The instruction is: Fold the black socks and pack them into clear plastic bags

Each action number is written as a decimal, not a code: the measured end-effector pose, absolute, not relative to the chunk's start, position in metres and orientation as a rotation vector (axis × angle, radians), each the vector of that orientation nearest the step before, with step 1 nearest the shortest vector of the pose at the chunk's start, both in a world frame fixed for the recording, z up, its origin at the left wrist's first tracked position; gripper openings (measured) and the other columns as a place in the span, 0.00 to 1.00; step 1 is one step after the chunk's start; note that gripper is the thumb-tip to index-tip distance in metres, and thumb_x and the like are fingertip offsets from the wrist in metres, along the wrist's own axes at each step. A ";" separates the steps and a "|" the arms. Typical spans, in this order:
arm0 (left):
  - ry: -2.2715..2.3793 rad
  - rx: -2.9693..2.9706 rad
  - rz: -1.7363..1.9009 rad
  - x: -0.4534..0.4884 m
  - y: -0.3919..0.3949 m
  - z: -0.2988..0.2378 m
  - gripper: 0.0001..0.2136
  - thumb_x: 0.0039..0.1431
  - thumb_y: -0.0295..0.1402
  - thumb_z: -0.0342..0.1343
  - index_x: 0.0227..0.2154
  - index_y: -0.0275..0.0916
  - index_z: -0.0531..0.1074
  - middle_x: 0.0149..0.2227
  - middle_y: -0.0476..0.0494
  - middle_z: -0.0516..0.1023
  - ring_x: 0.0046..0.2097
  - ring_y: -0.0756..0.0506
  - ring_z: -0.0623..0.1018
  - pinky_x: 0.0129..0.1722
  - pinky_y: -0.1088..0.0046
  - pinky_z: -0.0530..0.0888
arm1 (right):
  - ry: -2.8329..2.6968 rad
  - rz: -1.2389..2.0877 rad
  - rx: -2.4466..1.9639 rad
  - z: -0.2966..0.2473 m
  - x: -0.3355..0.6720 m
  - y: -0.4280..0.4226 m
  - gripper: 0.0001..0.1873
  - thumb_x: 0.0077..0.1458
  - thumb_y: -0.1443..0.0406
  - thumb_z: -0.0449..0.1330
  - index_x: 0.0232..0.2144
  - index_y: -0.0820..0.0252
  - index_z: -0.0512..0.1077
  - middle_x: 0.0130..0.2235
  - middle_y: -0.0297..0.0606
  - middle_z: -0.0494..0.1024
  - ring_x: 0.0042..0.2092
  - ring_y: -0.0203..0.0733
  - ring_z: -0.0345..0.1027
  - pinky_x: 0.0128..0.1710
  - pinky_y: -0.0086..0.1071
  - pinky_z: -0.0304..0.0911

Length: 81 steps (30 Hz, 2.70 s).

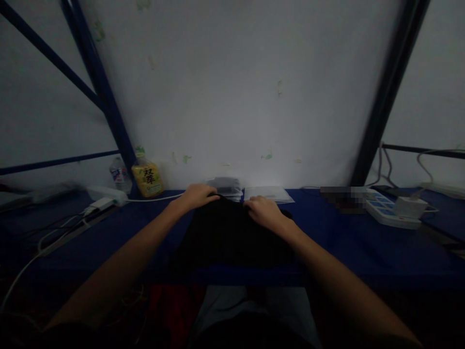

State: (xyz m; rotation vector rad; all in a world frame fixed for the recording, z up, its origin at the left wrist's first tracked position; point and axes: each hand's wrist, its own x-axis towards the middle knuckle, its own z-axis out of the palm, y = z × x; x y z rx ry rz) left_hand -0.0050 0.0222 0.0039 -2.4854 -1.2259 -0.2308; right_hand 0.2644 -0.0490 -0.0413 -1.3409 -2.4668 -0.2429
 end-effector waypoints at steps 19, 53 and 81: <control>-1.417 -2.217 -0.301 0.075 0.081 -0.048 0.22 0.52 0.25 0.59 0.52 0.41 0.67 0.48 0.33 0.73 0.48 0.36 0.73 0.47 0.56 0.65 | -2.319 -0.264 -1.695 -0.064 0.217 0.034 0.16 0.60 0.70 0.48 0.46 0.63 0.72 0.48 0.51 0.74 0.53 0.51 0.64 0.48 0.41 0.63; -1.076 -2.173 -0.796 0.050 0.050 -0.046 0.11 0.68 0.34 0.43 0.38 0.40 0.71 0.41 0.42 0.74 0.45 0.43 0.69 0.46 0.64 0.62 | -1.933 -0.115 -1.494 -0.058 0.301 0.055 0.15 0.61 0.62 0.54 0.47 0.55 0.76 0.45 0.40 0.79 0.46 0.47 0.74 0.45 0.32 0.64; -1.215 -2.273 -0.844 0.078 0.056 -0.053 0.12 0.69 0.37 0.43 0.42 0.40 0.69 0.42 0.44 0.72 0.42 0.47 0.74 0.40 0.74 0.67 | -2.189 -0.187 -1.239 -0.051 0.280 0.037 0.17 0.54 0.72 0.52 0.43 0.62 0.76 0.43 0.43 0.79 0.44 0.41 0.72 0.47 0.30 0.61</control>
